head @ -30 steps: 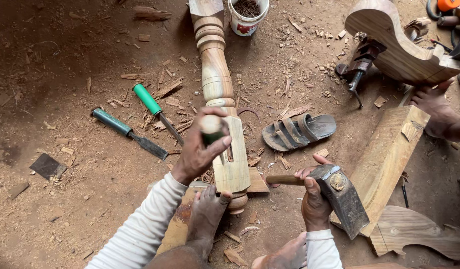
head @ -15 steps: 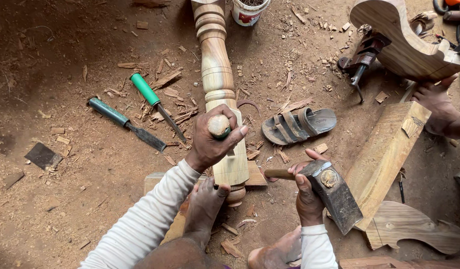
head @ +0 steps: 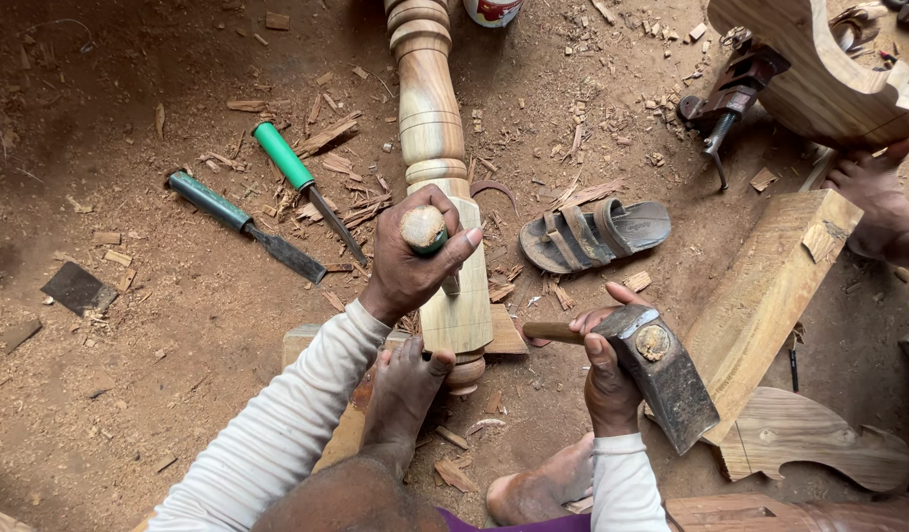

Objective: The person carves a wooden furniture leg using a chisel and a hammer, striking the chisel into the wood to create decorative recesses and shaping the surface.

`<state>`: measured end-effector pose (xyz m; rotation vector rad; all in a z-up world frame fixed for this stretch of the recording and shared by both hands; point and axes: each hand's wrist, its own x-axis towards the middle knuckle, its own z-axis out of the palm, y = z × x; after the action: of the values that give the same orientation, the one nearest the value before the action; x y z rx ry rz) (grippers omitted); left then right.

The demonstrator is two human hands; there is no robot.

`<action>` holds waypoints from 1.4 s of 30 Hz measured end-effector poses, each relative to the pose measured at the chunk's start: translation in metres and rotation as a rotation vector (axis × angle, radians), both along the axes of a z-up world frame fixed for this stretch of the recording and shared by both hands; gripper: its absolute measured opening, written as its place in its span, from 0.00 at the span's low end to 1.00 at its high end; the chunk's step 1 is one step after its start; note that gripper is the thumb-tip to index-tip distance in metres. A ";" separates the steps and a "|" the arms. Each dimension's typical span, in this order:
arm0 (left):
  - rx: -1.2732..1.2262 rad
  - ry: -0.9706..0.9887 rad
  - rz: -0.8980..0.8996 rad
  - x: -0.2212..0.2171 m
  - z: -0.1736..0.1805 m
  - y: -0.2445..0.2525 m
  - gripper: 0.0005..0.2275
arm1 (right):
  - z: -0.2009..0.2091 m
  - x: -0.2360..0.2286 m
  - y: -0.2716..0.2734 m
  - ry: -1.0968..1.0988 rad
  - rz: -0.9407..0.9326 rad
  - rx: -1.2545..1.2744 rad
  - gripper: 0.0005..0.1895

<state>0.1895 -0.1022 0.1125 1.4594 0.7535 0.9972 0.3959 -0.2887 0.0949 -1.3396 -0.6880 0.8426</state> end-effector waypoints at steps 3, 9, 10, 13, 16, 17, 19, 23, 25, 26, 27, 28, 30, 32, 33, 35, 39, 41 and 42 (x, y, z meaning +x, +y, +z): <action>-0.012 0.020 0.009 0.000 0.001 -0.001 0.10 | -0.002 0.001 0.000 0.007 0.007 0.012 0.43; -0.014 -0.006 0.002 0.001 0.002 0.000 0.10 | -0.004 0.000 0.000 0.013 0.022 0.014 0.43; -0.001 0.009 0.007 0.001 0.002 0.000 0.10 | -0.004 0.000 0.000 0.004 0.018 0.010 0.43; 0.002 0.021 -0.006 0.001 0.003 0.000 0.11 | -0.004 0.000 0.000 -0.004 0.023 0.006 0.43; 0.009 0.046 -0.044 0.004 0.001 0.003 0.11 | -0.001 -0.001 0.002 -0.004 0.038 0.006 0.43; 0.023 0.077 -0.066 0.005 0.000 0.003 0.11 | 0.003 -0.003 0.003 -0.003 0.046 0.004 0.43; 0.056 0.082 -0.064 0.017 0.001 -0.003 0.10 | 0.019 -0.005 0.012 -0.021 0.089 -0.033 0.45; 0.142 0.149 -0.036 0.024 0.012 -0.002 0.10 | 0.085 -0.007 0.052 -0.195 0.276 -0.183 0.55; 0.123 0.189 -0.041 0.022 0.012 -0.006 0.10 | 0.123 -0.008 0.076 -0.342 0.401 0.179 0.53; 0.103 0.228 -0.055 0.021 0.012 -0.008 0.11 | 0.145 -0.009 0.081 -0.385 0.393 0.167 0.51; 0.100 0.229 -0.058 0.020 0.011 -0.010 0.11 | 0.162 -0.014 0.085 -0.405 0.389 0.159 0.51; 0.121 0.193 -0.051 0.019 0.009 -0.010 0.10 | 0.176 -0.016 0.089 -0.430 0.385 0.154 0.50; 0.142 0.153 -0.045 0.017 0.006 -0.012 0.09 | 0.186 -0.026 0.095 -0.843 0.462 0.158 0.40; 0.107 0.056 -0.107 0.015 0.004 -0.015 0.09 | 0.166 -0.050 0.121 -1.182 0.541 0.048 0.38; 0.119 0.046 -0.106 0.014 0.004 -0.020 0.09 | 0.169 -0.051 0.119 -1.143 0.572 0.076 0.38; 0.190 0.098 -0.084 0.012 0.008 -0.021 0.11 | 0.178 -0.054 0.120 -1.130 0.585 0.133 0.39; 0.205 0.182 -0.114 0.016 -0.001 -0.025 0.09 | 0.211 -0.044 0.101 -0.256 0.577 0.033 0.37; 0.084 0.300 -0.124 0.012 -0.009 -0.030 0.11 | 0.218 -0.048 0.087 -0.481 0.539 0.088 0.32; 0.095 0.296 -0.119 0.013 -0.010 -0.026 0.11 | 0.217 -0.048 0.089 -0.466 0.469 0.101 0.35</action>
<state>0.2023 -0.1282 0.1025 1.7384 0.8281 0.7428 0.3480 -0.1998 0.3115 -1.3127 -1.4305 0.8511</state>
